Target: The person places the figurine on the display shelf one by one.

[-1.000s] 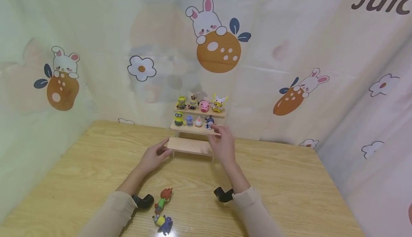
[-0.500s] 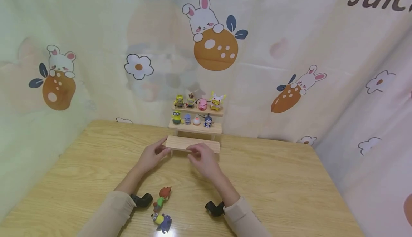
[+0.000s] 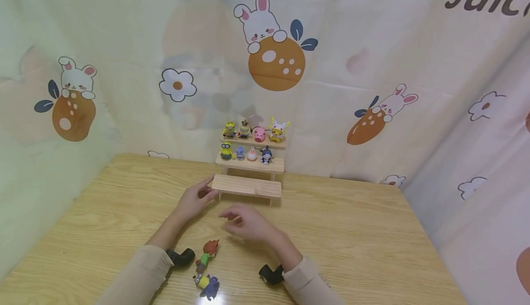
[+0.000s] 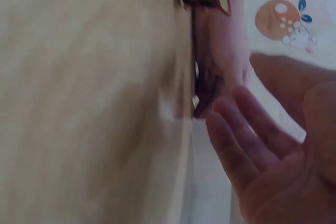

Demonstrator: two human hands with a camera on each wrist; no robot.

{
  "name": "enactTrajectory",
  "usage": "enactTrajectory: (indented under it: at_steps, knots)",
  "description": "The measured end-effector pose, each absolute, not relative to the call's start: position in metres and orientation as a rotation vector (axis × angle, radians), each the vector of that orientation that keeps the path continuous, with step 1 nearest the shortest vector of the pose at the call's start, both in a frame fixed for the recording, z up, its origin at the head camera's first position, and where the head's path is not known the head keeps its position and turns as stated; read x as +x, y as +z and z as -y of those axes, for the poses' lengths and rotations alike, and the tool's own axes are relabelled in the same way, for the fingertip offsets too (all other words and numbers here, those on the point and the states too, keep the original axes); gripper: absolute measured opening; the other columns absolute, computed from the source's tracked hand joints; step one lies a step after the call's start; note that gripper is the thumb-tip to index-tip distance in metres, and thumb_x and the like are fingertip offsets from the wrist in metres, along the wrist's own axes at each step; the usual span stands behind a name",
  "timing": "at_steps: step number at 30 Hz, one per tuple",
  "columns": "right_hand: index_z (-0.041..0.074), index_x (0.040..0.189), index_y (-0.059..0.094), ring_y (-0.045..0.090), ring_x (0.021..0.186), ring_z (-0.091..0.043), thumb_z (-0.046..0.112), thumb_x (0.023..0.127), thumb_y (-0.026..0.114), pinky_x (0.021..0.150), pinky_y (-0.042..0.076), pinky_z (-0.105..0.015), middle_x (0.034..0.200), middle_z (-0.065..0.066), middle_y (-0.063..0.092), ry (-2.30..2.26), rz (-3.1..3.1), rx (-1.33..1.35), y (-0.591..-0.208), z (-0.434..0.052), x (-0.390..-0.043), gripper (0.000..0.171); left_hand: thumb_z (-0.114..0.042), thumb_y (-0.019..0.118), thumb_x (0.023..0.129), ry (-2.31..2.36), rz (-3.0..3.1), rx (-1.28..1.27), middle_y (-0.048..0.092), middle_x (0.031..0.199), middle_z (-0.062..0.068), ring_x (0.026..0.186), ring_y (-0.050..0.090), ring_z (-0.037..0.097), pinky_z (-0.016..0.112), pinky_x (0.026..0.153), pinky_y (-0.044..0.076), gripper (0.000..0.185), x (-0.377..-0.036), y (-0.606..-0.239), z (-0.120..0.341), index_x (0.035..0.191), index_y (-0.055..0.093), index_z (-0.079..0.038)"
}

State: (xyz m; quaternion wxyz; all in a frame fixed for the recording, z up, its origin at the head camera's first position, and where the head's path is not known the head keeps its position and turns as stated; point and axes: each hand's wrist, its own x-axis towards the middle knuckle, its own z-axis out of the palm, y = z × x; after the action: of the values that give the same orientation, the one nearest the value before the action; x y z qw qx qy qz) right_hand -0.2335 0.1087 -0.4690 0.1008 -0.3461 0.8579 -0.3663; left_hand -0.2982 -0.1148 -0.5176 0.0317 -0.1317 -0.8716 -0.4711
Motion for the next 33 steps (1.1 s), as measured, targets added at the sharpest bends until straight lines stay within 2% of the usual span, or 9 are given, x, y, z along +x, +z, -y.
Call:
enactTrajectory:
  at_steps: [4, 10, 18, 24, 33]
  knots:
    - [0.017, 0.129, 0.058, 0.056, 0.115, -0.013, 0.02, 0.089, 0.066, 0.099, 0.046, -0.028, 0.125, 0.002, 0.06, -0.929, -2.44, -1.19, -0.473, -0.101, -0.228, 0.04, -0.048, 0.059, 0.09, -1.451, 2.671, -0.422, 0.071, 0.106, 0.002, 0.113, 0.06, 0.025, 0.049, 0.105, 0.039, 0.065, -0.298, -0.518, 0.115, 0.145, 0.04, -0.019]
    - [0.016, 0.133, 0.054, 0.05, 0.123, -0.008, 0.01, 0.086, 0.068, 0.108, 0.037, -0.027, 0.131, 0.005, 0.056, -0.866, -2.311, -1.376, -0.477, -0.092, -0.221, 0.048, -0.048, 0.059, 0.09, -1.466, 2.668, -0.418, 0.071, 0.105, 0.004, 0.112, 0.061, 0.024, 0.047, 0.105, 0.04, 0.065, -0.298, -0.519, 0.115, 0.145, 0.041, -0.019]
    - [0.017, 0.126, 0.06, 0.053, 0.112, -0.001, 0.012, 0.085, 0.07, 0.101, 0.041, -0.02, 0.124, 0.006, 0.06, -0.818, -2.298, -1.494, -0.482, -0.081, -0.215, 0.043, -0.048, 0.06, 0.089, -1.466, 2.667, -0.42, 0.071, 0.105, 0.003, 0.111, 0.061, 0.024, 0.047, 0.105, 0.04, 0.066, -0.299, -0.518, 0.115, 0.145, 0.041, -0.019]
    - [0.019, 0.119, 0.065, 0.053, 0.11, 0.001, 0.02, 0.086, 0.07, 0.098, 0.041, -0.016, 0.118, 0.009, 0.063, -0.761, -2.319, -1.567, -0.484, -0.074, -0.212, 0.033, -0.046, 0.06, 0.09, -1.475, 2.657, -0.416, 0.072, 0.105, 0.003, 0.112, 0.061, 0.024, 0.047, 0.104, 0.04, 0.064, -0.297, -0.516, 0.115, 0.145, 0.041, -0.02]
    - [0.023, 0.108, 0.067, 0.051, 0.101, 0.004, 0.028, 0.086, 0.07, 0.09, 0.043, -0.014, 0.109, 0.012, 0.06, -0.792, -2.333, -1.492, -0.486, -0.073, -0.21, 0.023, -0.044, 0.061, 0.09, -1.463, 2.652, -0.419, 0.072, 0.106, 0.004, 0.111, 0.062, 0.024, 0.049, 0.103, 0.042, 0.063, -0.296, -0.516, 0.115, 0.144, 0.042, -0.018]
